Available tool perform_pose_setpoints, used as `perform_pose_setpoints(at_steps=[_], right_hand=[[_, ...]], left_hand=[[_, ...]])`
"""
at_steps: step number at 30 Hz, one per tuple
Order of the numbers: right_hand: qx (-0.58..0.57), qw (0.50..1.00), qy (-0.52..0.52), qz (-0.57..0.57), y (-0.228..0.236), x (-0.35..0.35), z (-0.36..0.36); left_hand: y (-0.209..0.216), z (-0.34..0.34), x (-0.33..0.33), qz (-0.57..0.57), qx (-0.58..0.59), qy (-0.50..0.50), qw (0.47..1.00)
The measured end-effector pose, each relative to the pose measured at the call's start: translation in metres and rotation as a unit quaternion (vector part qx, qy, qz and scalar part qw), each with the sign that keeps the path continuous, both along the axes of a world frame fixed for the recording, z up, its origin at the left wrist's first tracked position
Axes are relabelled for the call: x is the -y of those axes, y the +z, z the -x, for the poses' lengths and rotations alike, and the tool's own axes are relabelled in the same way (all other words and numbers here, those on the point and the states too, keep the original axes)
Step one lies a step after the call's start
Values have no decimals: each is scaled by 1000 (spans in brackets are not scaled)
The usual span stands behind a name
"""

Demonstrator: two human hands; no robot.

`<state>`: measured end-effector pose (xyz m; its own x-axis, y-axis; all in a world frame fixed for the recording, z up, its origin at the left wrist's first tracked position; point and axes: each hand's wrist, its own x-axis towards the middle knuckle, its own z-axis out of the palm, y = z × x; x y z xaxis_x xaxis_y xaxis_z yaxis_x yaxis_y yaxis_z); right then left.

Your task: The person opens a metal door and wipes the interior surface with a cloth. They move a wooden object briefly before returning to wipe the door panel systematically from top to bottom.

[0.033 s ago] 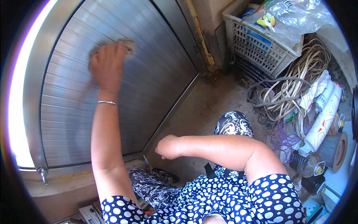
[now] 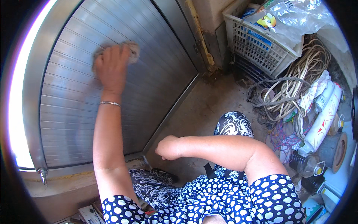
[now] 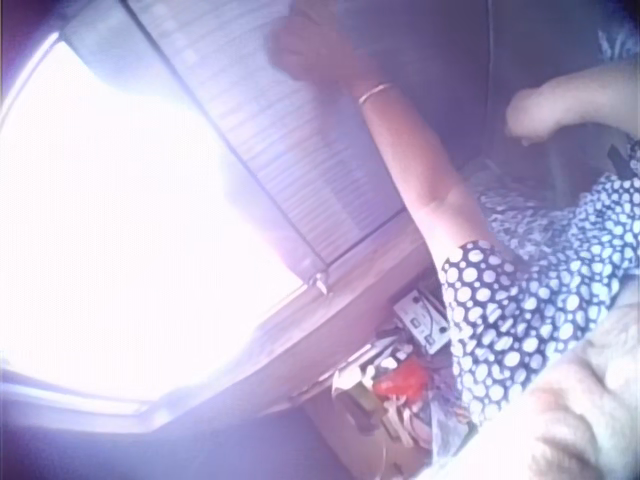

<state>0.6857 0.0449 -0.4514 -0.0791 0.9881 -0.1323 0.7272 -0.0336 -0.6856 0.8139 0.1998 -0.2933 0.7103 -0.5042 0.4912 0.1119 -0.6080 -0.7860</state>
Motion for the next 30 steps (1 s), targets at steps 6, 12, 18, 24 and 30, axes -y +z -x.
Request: perform_pose_setpoints(at_steps=[6, 12, 18, 24, 30], right_hand=[[3, 1000, 20, -4, -3, 1, 7], [-12, 999, 31, -13, -4, 1, 14], [-14, 999, 34, -7, -4, -1, 21], [-38, 998, 46, 31, 11, 3, 14], [30, 998, 48, -24, 0, 0, 17]], left_hand=[[-81, -5, -2, 8, -79, -19, 997], [-149, -2, -1, 19, -174, -7, 985], [-205, -2, 0, 66, -237, -21, 969], [-236, 1, -1, 126, -264, -36, 956], [-157, 0, 13, 158, -212, 44, 963]])
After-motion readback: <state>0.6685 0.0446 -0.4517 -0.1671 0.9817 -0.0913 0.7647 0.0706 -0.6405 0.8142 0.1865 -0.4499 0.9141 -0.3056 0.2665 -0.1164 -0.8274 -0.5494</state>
